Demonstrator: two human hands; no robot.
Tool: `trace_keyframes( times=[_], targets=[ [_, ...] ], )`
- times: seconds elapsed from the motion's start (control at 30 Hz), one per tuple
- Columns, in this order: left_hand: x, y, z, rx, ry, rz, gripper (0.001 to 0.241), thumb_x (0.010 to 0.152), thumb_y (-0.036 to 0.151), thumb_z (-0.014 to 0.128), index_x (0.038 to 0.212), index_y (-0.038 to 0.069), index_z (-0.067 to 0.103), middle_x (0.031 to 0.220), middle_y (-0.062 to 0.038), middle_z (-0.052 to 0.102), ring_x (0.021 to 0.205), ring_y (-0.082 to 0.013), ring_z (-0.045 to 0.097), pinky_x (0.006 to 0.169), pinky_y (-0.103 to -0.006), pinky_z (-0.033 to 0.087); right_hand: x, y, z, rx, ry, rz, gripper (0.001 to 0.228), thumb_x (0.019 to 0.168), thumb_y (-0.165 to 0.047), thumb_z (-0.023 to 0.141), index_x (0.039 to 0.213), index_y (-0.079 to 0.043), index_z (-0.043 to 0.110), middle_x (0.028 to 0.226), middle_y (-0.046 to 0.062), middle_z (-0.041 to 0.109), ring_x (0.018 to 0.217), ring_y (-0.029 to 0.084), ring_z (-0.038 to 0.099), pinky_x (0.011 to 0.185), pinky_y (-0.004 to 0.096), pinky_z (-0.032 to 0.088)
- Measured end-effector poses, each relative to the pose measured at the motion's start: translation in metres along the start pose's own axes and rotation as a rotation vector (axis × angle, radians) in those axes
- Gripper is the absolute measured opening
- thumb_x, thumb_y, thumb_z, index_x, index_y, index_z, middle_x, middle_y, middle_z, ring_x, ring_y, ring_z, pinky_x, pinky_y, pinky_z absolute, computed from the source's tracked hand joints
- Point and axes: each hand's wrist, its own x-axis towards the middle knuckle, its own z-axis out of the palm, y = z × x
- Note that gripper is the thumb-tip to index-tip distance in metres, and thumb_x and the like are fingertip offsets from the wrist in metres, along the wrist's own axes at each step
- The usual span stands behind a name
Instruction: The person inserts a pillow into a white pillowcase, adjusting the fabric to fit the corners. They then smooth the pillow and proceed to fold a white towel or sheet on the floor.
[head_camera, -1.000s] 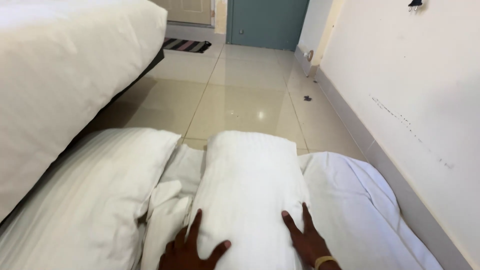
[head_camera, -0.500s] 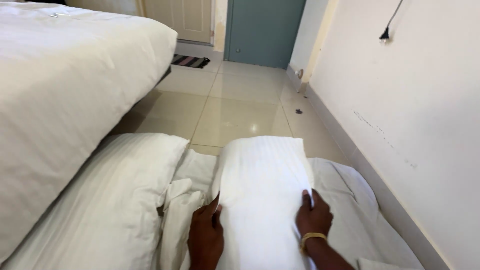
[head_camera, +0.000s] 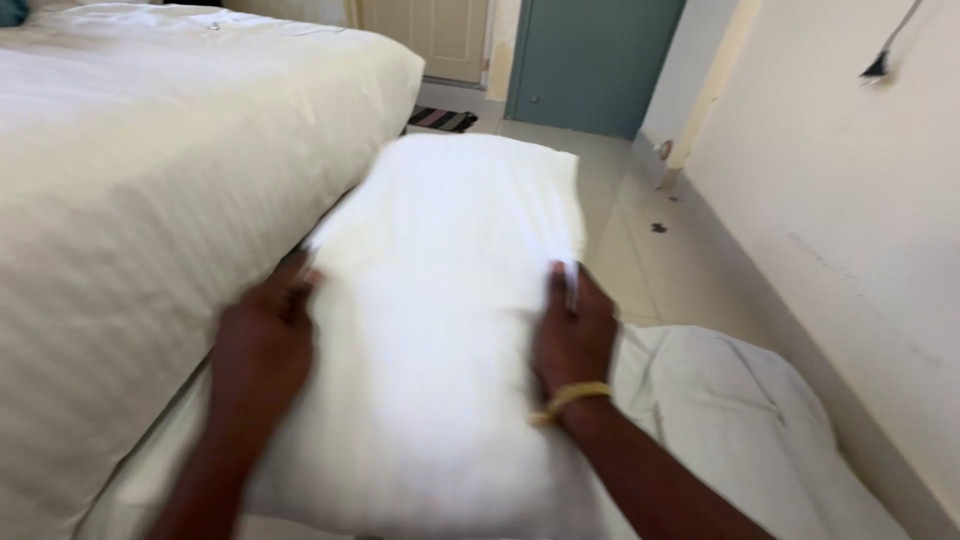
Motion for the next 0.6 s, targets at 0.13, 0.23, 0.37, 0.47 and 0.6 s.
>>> trace_keyframes(
  times=[0.13,0.23,0.37,0.47,0.6],
  targets=[
    [0.061,-0.077,-0.018,0.21,0.183,0.233,0.046,0.104,0.026,0.047,0.147,0.02,0.061,0.133,-0.013,0.072,0.1,-0.0307,0.072,0.087,-0.0497,0.058,-0.034,-0.01,0.086,0.07,-0.41,0.139,0.045,0.103,-0.043,0.048,0.126,-0.007,0.065,0.111,0.02,0.074,0.104,0.038,0.069,0.092,0.044,0.052],
    [0.087,-0.128,0.007,0.537,0.098,0.255,0.06,0.103,0.049,0.039,0.156,0.021,0.044,0.153,-0.017,0.048,0.126,-0.0392,0.055,0.1,-0.0547,0.047,-0.08,0.037,0.143,0.046,-0.671,0.194,0.062,0.098,-0.051,0.049,0.15,-0.018,0.049,0.135,0.02,0.064,0.125,0.042,0.058,0.106,0.045,0.045],
    [0.059,-0.118,0.019,0.561,-0.135,0.023,0.103,0.08,0.088,0.04,0.164,0.035,0.012,0.17,-0.011,0.01,0.153,-0.0435,0.017,0.12,-0.0575,0.027,-0.11,0.041,0.136,-0.02,-0.688,0.351,0.081,0.096,-0.064,0.056,0.16,-0.023,0.03,0.155,0.019,0.048,0.14,0.039,0.047,0.115,0.044,0.037],
    [0.06,-0.126,0.019,0.457,-0.196,-0.063,0.11,0.074,0.093,0.038,0.165,0.036,0.013,0.172,-0.009,0.013,0.155,-0.0399,0.02,0.12,-0.0601,0.03,-0.101,0.007,0.113,0.101,-0.71,0.409,0.093,0.081,-0.065,0.06,0.16,-0.027,0.031,0.143,0.015,0.064,0.128,0.032,0.066,0.107,0.039,0.05],
    [0.085,-0.146,0.026,0.379,-0.215,-0.106,0.11,0.074,0.092,0.038,0.165,0.036,0.011,0.172,-0.008,0.011,0.156,-0.0357,0.021,0.122,-0.0602,0.028,-0.093,0.005,0.127,-0.015,-0.76,0.331,0.107,0.08,-0.069,0.067,0.163,-0.021,0.02,0.146,0.021,0.055,0.125,0.038,0.061,0.106,0.04,0.048]
  ],
)
